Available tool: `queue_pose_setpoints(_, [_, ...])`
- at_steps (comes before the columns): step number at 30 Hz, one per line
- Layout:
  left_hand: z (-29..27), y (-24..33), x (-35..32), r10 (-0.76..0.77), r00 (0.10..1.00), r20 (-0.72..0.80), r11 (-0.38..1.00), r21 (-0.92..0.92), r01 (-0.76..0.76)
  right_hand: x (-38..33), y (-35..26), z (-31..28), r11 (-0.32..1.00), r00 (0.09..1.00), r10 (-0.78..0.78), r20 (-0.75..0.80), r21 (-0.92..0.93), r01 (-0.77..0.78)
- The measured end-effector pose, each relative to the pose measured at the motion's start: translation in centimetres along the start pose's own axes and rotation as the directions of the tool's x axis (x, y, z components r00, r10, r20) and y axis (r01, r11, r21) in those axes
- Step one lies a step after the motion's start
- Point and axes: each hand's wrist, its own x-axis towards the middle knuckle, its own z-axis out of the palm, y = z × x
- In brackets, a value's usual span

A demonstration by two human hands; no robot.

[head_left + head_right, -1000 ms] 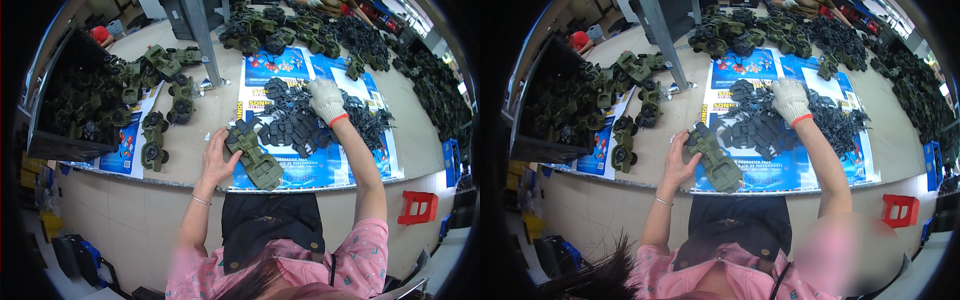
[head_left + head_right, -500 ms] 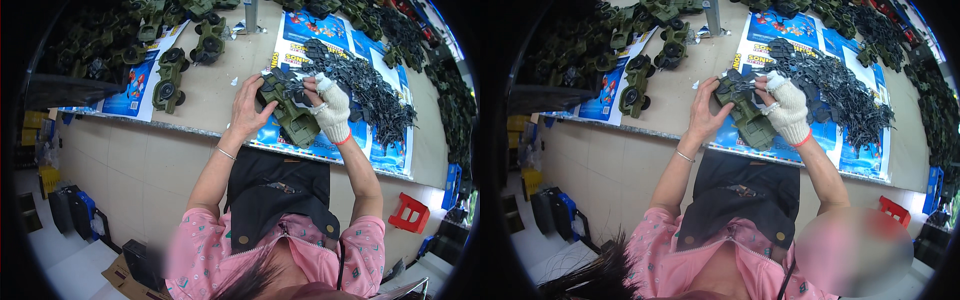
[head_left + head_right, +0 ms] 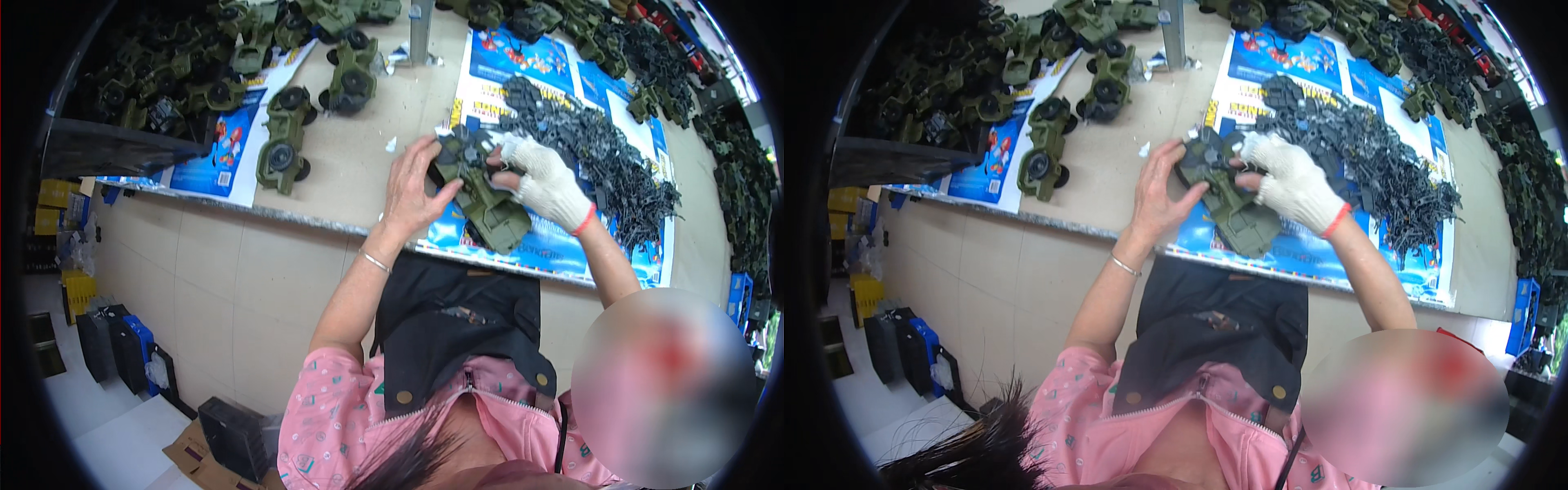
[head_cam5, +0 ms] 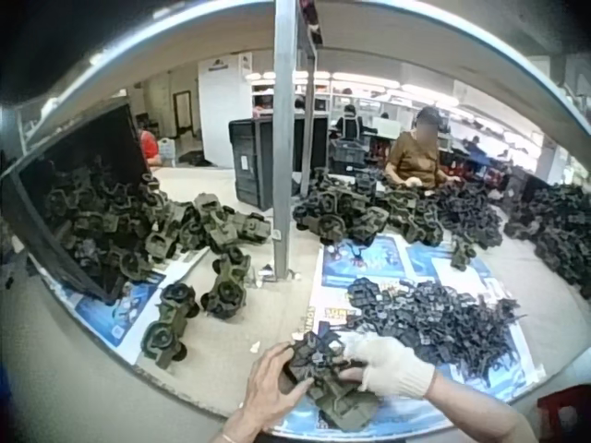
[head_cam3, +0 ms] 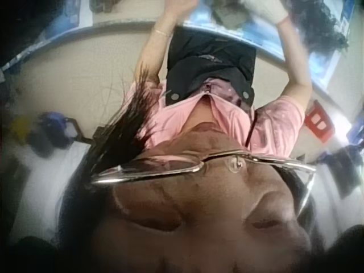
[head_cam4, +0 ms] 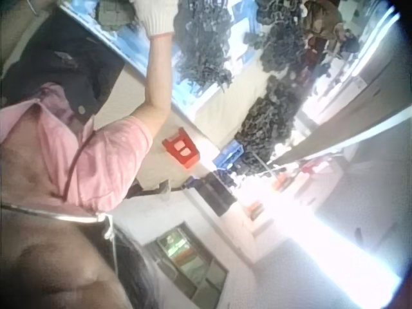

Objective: Assembling small plastic toy military vehicles by attaching black components to the green chassis.

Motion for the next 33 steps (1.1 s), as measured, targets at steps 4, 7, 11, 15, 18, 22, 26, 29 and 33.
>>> queue_pose_setpoints(4, [0.7,-1.0,-0.5,-0.005,1.0,-0.001,0.999,-0.045,0.004,4.4,-2.5,-1.6,0.97,0.993,0.108,-0.051,-0.216,-0.116])
queue_pose_setpoints(7, [0.7,-0.7,-0.4,-0.015,1.0,0.014,0.996,-0.085,0.016,8.0,-5.8,2.7,0.932,0.957,0.16,0.244,-0.356,-0.065])
queue_pose_setpoints(11, [0.7,-2.5,-2.0,0.046,0.996,0.083,0.979,-0.201,-0.028,8.2,-6.3,5.5,0.657,0.834,-0.139,0.535,-0.58,0.481])
queue_pose_setpoints(15, [1.3,-0.9,-1.6,-0.236,0.965,0.115,0.867,-0.423,0.262,8.3,-5.3,5.7,0.739,0.851,-0.042,0.523,-0.558,0.379])
queue_pose_setpoints(18, [1.7,-0.7,-1.1,-0.155,0.988,0.01,0.903,-0.405,0.145,8.8,-6.0,6.1,0.766,0.856,0.162,0.491,-0.61,0.205])
queue_pose_setpoints(22, [2.1,-0.6,-0.6,-0.158,0.987,-0.039,0.904,-0.409,0.128,10.0,-6.1,6.0,0.793,0.807,0.235,0.541,-0.587,0.163])
queue_pose_setpoints(26, [2.0,-0.9,-0.6,-0.257,0.966,-0.025,0.905,-0.358,0.231,10.2,-6.5,6.2,0.772,0.799,0.212,0.564,-0.597,0.217])
queue_pose_setpoints(29, [1.5,-1.0,-0.5,-0.203,0.973,-0.106,0.911,-0.384,0.149,9.3,-6.4,5.9,0.776,0.863,0.057,0.503,-0.566,0.278])
queue_pose_setpoints(33, [-0.8,0.9,2.2,-0.267,0.912,-0.311,0.936,-0.307,0.17,4.5,-6.1,-0.4,0.841,0.987,-0.039,0.156,-0.528,0.117])
